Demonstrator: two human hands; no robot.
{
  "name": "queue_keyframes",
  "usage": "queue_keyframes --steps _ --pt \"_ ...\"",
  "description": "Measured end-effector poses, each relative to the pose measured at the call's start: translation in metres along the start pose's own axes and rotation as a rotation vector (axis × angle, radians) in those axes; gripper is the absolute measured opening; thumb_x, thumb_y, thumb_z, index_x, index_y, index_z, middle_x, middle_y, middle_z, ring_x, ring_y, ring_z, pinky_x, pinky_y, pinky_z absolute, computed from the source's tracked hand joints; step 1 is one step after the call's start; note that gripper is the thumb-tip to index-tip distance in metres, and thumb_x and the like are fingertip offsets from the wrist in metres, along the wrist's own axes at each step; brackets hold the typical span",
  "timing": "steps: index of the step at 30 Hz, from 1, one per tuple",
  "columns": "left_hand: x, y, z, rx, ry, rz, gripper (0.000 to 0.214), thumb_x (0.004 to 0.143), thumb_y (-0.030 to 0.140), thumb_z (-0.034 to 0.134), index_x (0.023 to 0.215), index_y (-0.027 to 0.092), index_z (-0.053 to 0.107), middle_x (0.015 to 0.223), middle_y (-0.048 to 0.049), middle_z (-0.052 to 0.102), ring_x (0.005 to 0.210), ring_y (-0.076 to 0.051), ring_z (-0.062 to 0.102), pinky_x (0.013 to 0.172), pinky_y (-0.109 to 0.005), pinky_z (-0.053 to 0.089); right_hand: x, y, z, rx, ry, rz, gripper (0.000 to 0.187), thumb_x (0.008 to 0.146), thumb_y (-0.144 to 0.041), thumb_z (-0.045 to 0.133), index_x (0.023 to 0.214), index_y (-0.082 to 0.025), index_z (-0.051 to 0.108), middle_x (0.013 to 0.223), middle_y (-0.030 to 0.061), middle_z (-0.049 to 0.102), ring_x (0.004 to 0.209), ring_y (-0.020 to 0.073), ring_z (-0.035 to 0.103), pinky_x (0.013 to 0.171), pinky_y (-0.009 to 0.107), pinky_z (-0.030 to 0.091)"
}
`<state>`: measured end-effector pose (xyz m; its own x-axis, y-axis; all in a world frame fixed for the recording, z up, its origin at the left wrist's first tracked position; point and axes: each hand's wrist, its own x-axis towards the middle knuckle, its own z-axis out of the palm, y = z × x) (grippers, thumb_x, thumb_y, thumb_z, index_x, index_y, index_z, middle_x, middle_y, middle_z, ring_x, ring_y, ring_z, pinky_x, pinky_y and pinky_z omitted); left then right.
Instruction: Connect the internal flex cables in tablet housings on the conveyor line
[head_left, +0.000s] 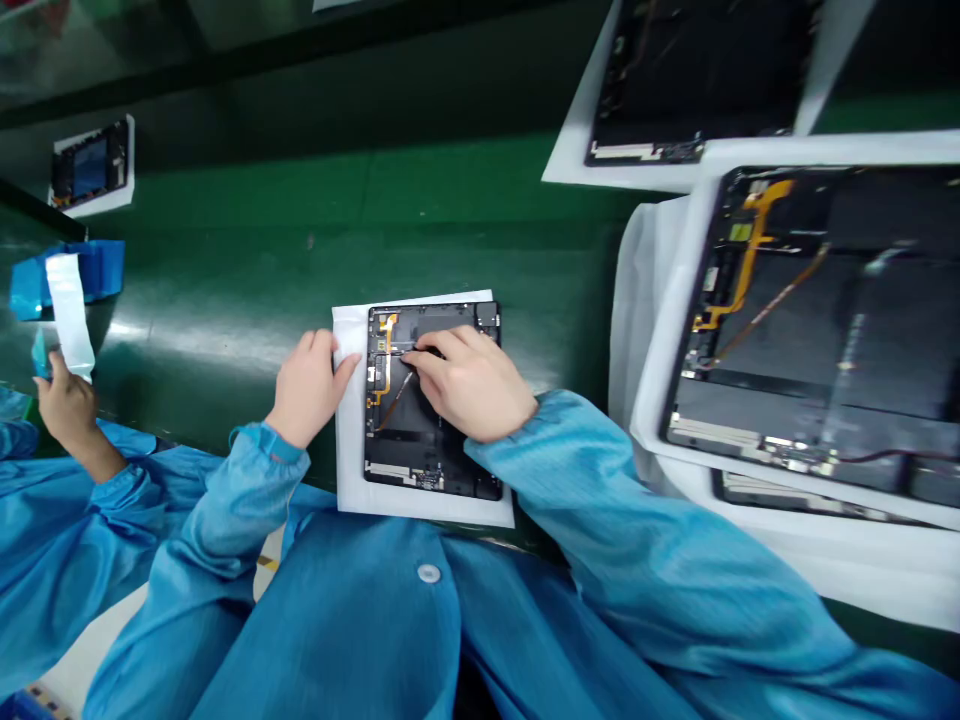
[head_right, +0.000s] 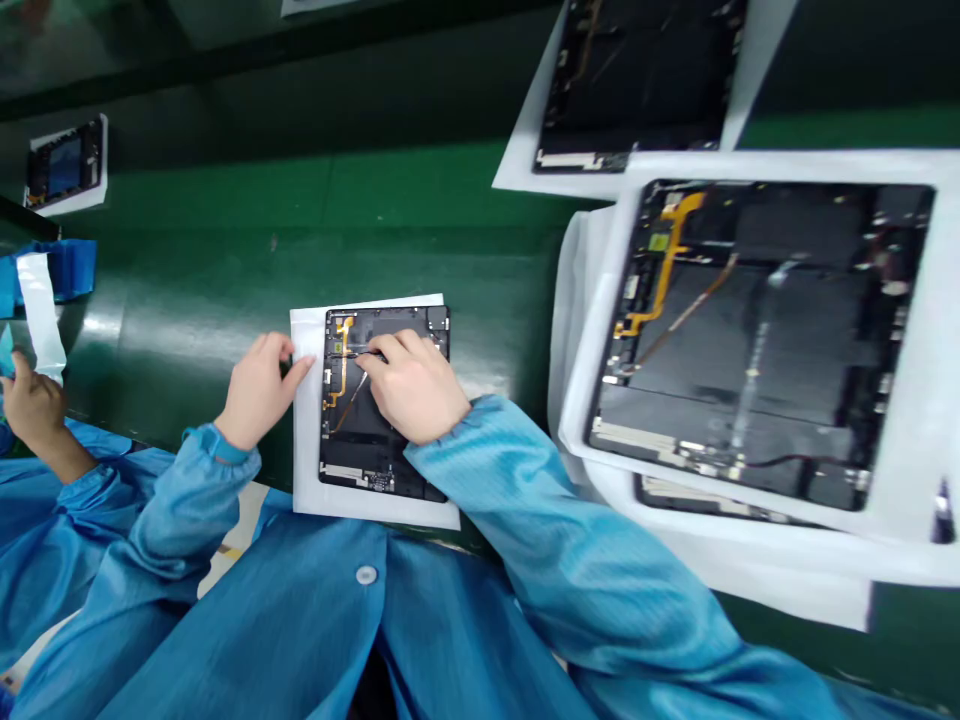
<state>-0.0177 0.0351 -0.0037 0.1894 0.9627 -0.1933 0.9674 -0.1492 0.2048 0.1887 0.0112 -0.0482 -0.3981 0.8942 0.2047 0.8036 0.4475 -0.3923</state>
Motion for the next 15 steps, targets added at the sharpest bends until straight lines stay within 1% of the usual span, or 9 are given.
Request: queue_keyframes --steps 1,3,4,6,8,9,12,14,15 --pt "-0.014 0.002 0.002 0.091 -0.043 -0.088 0.037 0.099 0.048 0.045 0.104 0.013 0.057 0.101 -0.0135 0.064 0.091 -0.026 0.064 0.076 -0.034 0.048 -0.009 0.0 -0.002 0.049 0.046 0.055 0.027 0.091 -0.017 0.053 0.109 -0.019 0.073 0.115 0.0126 0.067 0.105 0.0292 0.054 0.086 0.045 0.045" --pt "-0.036 0.009 0.008 0.218 -0.154 -0.16 0.049 0.1 0.055 0.036 0.104 0.011 0.057 0.098 -0.0164 0.065 0.089 -0.03 0.066 0.07 -0.034 0.048 -0.029 0.0 -0.007 0.13 0.138 0.22 0.03 0.088 -0.025 0.059 0.115 -0.019 0.07 0.123 0.0144 0.064 0.112 0.032 0.055 0.095 0.051 0.046" --pt "-0.044 0.014 0.012 0.248 -0.202 -0.156 0.05 0.1 0.055 0.033 0.105 0.011 0.057 0.098 -0.0173 0.065 0.088 -0.03 0.067 0.068 -0.033 0.047 -0.041 0.0 -0.009 0.16 0.172 0.327 0.032 0.087 -0.029 0.061 0.116 -0.018 0.069 0.124 0.0157 0.064 0.113 0.0331 0.056 0.096 0.054 0.047" --pt "-0.053 0.022 0.02 0.251 -0.262 -0.098 0.045 0.103 0.046 0.029 0.105 0.011 0.057 0.099 -0.0174 0.065 0.087 -0.029 0.068 0.066 -0.031 0.046 -0.066 0.0 -0.012 0.264 0.197 0.557 0.04 0.083 -0.038 0.065 0.117 -0.018 0.068 0.121 0.0163 0.066 0.107 0.0328 0.062 0.092 0.055 0.052" --pt "-0.054 0.028 0.028 0.218 -0.284 -0.028 0.038 0.104 0.033 0.026 0.104 0.013 0.058 0.099 -0.0159 0.066 0.087 -0.027 0.07 0.064 -0.03 0.046 -0.087 0.001 -0.012 0.497 0.174 0.748 0.045 0.079 -0.045 0.069 0.117 -0.019 0.067 0.111 0.0135 0.07 0.092 0.0284 0.069 0.083 0.05 0.059" --pt "-0.053 0.029 0.03 0.197 -0.283 -0.007 0.036 0.103 0.029 0.025 0.104 0.014 0.058 0.098 -0.015 0.067 0.087 -0.026 0.07 0.064 -0.029 0.046 -0.094 0.0 -0.011 0.622 0.17 0.808 0.047 0.078 -0.047 0.069 0.116 -0.02 0.067 0.109 0.0124 0.071 0.089 0.0269 0.07 0.082 0.047 0.061" --pt "-0.049 0.023 0.031 0.155 -0.253 -0.028 0.034 0.103 0.027 0.027 0.101 0.017 0.058 0.097 -0.0122 0.069 0.083 -0.025 0.071 0.062 -0.03 0.045 -0.103 -0.006 -0.002 0.83 0.192 0.867 0.047 0.077 -0.047 0.07 0.115 -0.02 0.068 0.108 0.0115 0.073 0.093 0.0255 0.072 0.089 0.046 0.062" --pt "-0.046 0.009 0.025 0.174 -0.213 -0.091 0.033 0.103 0.029 0.028 0.099 0.018 0.058 0.096 -0.0112 0.07 0.081 -0.024 0.071 0.062 -0.029 0.045 -0.093 -0.017 0.01 0.897 0.21 0.847 0.046 0.077 -0.042 0.07 0.117 -0.02 0.068 0.109 0.0116 0.072 0.096 0.025 0.072 0.09 0.044 0.062" --pt "-0.044 -0.003 0.019 0.199 -0.186 -0.129 0.032 0.103 0.029 0.028 0.098 0.018 0.058 0.095 -0.011 0.07 0.081 -0.023 0.071 0.062 -0.029 0.044 -0.083 -0.025 0.018 0.94 0.213 0.82 0.045 0.077 -0.038 0.068 0.118 -0.02 0.067 0.11 0.0115 0.072 0.097 0.0244 0.072 0.09 0.043 0.062"
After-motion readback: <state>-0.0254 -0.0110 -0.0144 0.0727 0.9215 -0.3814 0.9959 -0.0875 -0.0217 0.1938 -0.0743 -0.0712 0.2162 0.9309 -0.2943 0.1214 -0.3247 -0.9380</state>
